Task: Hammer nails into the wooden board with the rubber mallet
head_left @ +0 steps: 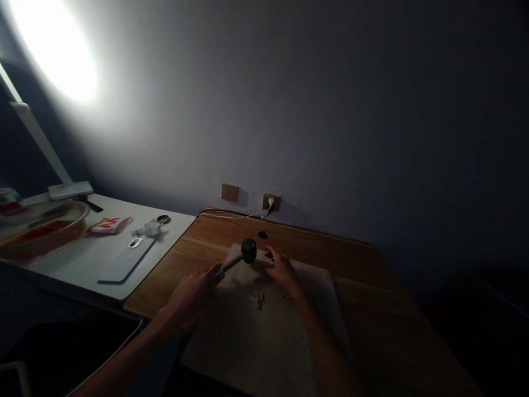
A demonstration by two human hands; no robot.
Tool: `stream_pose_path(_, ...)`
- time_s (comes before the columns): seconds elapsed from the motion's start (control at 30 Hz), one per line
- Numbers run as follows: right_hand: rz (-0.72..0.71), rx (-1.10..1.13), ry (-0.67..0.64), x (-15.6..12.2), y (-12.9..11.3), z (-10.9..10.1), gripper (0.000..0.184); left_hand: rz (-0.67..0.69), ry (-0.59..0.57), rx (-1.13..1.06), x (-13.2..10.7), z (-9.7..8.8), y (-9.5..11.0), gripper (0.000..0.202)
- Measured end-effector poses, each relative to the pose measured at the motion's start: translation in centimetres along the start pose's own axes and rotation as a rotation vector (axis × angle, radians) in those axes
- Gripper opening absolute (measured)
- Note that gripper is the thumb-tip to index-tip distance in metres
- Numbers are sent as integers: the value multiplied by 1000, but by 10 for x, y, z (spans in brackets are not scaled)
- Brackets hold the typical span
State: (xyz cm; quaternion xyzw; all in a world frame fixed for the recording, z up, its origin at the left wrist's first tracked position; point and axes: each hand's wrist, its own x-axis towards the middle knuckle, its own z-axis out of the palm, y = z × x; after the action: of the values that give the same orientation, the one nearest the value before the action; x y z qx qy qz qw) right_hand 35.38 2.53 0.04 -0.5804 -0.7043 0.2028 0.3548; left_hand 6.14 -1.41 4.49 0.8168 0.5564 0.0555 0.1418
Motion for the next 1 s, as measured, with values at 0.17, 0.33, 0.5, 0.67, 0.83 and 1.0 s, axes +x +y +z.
stream_pose_path(0.17, -105, -127, -246, -14, -25, -12, 27, -5, 25, 7, -1, -1, 0, 43)
stream_pose_path(0.33, -72, -198, -333, -21, -41, -11, 33, 17, 14, 8, 0, -3, 0, 40)
stream_pose_path(0.5, -148, -149, -338, -23, -39, -3, 32, 0, 28, -37, -3, -6, 1, 40)
stream_pose_path(0.67, -111, -10, -205, -12, -24, 4, 32, -42, 20, -115, -3, -5, 0, 44)
stream_pose_path(0.83, -34, 48, -15, 12, -8, 11, 28, -72, 58, -194, 3, -2, -5, 48)
stream_pose_path(1.0, -54, 44, 27, 20, -1, 25, 24, -39, 73, -222, 5, -3, -7, 48)
